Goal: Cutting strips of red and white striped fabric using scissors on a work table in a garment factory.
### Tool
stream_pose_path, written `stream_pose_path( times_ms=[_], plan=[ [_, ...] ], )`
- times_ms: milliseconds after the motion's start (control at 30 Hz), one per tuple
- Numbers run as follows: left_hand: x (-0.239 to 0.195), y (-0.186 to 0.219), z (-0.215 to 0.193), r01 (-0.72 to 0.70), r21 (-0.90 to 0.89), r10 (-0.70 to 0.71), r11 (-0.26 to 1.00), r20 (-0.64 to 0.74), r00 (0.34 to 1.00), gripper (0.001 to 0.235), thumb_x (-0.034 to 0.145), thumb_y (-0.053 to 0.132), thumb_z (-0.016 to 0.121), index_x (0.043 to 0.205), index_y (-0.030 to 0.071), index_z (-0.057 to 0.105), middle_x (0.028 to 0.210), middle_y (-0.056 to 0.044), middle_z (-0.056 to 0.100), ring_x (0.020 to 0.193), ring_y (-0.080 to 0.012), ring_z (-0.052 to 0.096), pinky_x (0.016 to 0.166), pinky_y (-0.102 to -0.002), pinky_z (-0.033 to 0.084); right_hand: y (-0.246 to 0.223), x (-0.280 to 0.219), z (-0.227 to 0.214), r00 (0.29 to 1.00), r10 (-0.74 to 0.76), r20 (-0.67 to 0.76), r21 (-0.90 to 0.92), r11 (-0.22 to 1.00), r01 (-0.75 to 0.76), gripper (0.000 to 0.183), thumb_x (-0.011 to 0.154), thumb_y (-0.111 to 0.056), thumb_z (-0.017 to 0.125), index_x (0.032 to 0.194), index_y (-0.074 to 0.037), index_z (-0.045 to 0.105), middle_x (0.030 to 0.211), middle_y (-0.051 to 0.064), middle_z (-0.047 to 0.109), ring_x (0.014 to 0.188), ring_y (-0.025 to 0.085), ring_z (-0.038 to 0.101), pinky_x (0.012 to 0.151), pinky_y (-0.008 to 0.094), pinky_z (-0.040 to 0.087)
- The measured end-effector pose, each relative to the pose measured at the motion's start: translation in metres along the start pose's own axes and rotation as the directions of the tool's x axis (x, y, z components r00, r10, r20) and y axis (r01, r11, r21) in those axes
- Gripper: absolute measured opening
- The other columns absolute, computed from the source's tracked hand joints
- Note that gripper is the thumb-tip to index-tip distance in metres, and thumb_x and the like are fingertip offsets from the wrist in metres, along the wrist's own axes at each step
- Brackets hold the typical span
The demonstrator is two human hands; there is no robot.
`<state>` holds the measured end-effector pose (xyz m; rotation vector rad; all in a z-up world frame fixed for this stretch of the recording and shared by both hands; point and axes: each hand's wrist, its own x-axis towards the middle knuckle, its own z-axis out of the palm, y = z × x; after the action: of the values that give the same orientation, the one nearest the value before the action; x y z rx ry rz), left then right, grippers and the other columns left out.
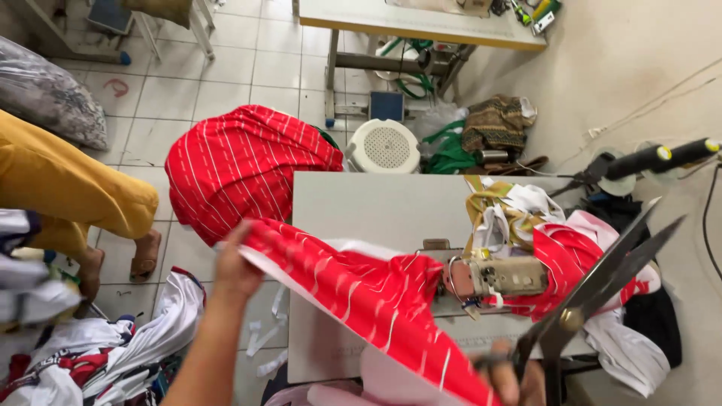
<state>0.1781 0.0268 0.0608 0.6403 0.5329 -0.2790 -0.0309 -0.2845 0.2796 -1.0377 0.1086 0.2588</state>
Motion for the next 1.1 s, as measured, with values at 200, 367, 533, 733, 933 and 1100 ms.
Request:
stream_pose_path(
  times_ms=[200, 367, 533, 733, 933, 1100],
  plan=[
    [-0.036, 0.081, 0.043, -0.201, 0.018, 0.202, 0.979, -0.114, 0.973, 0.007, 0.092, 0.016, 0.059, 0.096, 0.011, 0.061, 0.094, -0.005, 0.068, 0.090, -0.0193, 0.067, 0.082, -0.037, 0.055, 0.038, 0.129, -0.073, 0.984, -0.100, -0.146, 0.089, 0.990, 0.114, 0.023, 0.070, -0.001, 0.063, 0.084, -0.010, 0.046, 0.069, 0.006, 0.047, 0.061, 0.018, 0.047, 0.063, 0.041, 0.044],
    [-0.033, 0.096, 0.103, -0.092, 0.202, 0.106, 0.975, -0.060, 0.993, 0.022, 0.097, 0.031, 0.056, 0.098, 0.010, 0.062, 0.091, -0.004, 0.067, 0.092, -0.0193, 0.063, 0.084, -0.044, 0.050, 0.019, 0.230, -0.120, 0.919, -0.019, -0.394, 0.190, 0.977, 0.102, 0.017, 0.066, 0.003, 0.061, 0.073, -0.009, 0.051, 0.071, 0.012, 0.058, 0.077, 0.029, 0.060, 0.079, 0.056, 0.054],
    [-0.070, 0.130, 0.205, -0.390, 0.256, 0.328, 0.885, 0.254, 0.910, 0.040, 0.087, 0.038, 0.057, 0.106, 0.004, 0.067, 0.095, -0.004, 0.068, 0.093, -0.0157, 0.064, 0.085, -0.034, 0.057, -0.136, 0.222, -0.087, 0.672, -0.583, -0.457, -0.270, 0.811, 0.519, 0.021, 0.071, 0.007, 0.065, 0.066, -0.012, 0.058, 0.072, 0.007, 0.066, 0.074, 0.022, 0.071, 0.072, 0.034, 0.066],
    [-0.133, 0.130, 0.246, -0.632, -0.048, 0.493, 0.774, 0.672, 0.553, 0.033, 0.102, 0.027, 0.047, 0.127, 0.008, 0.057, 0.124, -0.005, 0.062, 0.121, -0.0155, 0.058, 0.105, -0.031, 0.052, -0.239, 0.162, -0.259, 0.530, -0.847, 0.045, -0.510, 0.436, 0.741, 0.019, 0.103, -0.038, 0.057, 0.112, -0.022, 0.060, 0.125, -0.001, 0.059, 0.132, 0.020, 0.055, 0.139, 0.056, 0.047],
    [-0.157, 0.069, 0.225, -0.308, 0.774, 0.335, 0.553, 0.132, 0.933, 0.060, 0.082, 0.051, 0.042, 0.128, 0.017, 0.059, 0.127, -0.001, 0.064, 0.122, -0.0167, 0.057, 0.105, -0.033, 0.040, -0.164, 0.101, -0.130, 0.355, -0.920, -0.169, -0.790, 0.342, 0.510, 0.022, 0.078, 0.003, 0.062, 0.091, -0.011, 0.052, 0.091, 0.004, 0.057, 0.085, 0.010, 0.055, 0.081, 0.024, 0.047],
    [-0.096, -0.056, 0.117, -0.306, 0.649, 0.319, 0.697, 0.102, 0.942, 0.054, 0.082, 0.035, 0.057, 0.130, 0.013, 0.054, 0.130, -0.004, 0.059, 0.123, -0.0197, 0.054, 0.105, -0.035, 0.042, -0.099, 0.078, -0.171, 0.561, -0.773, -0.298, -0.924, 0.381, 0.034, 0.016, 0.079, -0.004, 0.055, 0.093, -0.010, 0.049, 0.091, 0.003, 0.054, 0.082, 0.014, 0.050, 0.076, 0.027, 0.044]
  ],
)
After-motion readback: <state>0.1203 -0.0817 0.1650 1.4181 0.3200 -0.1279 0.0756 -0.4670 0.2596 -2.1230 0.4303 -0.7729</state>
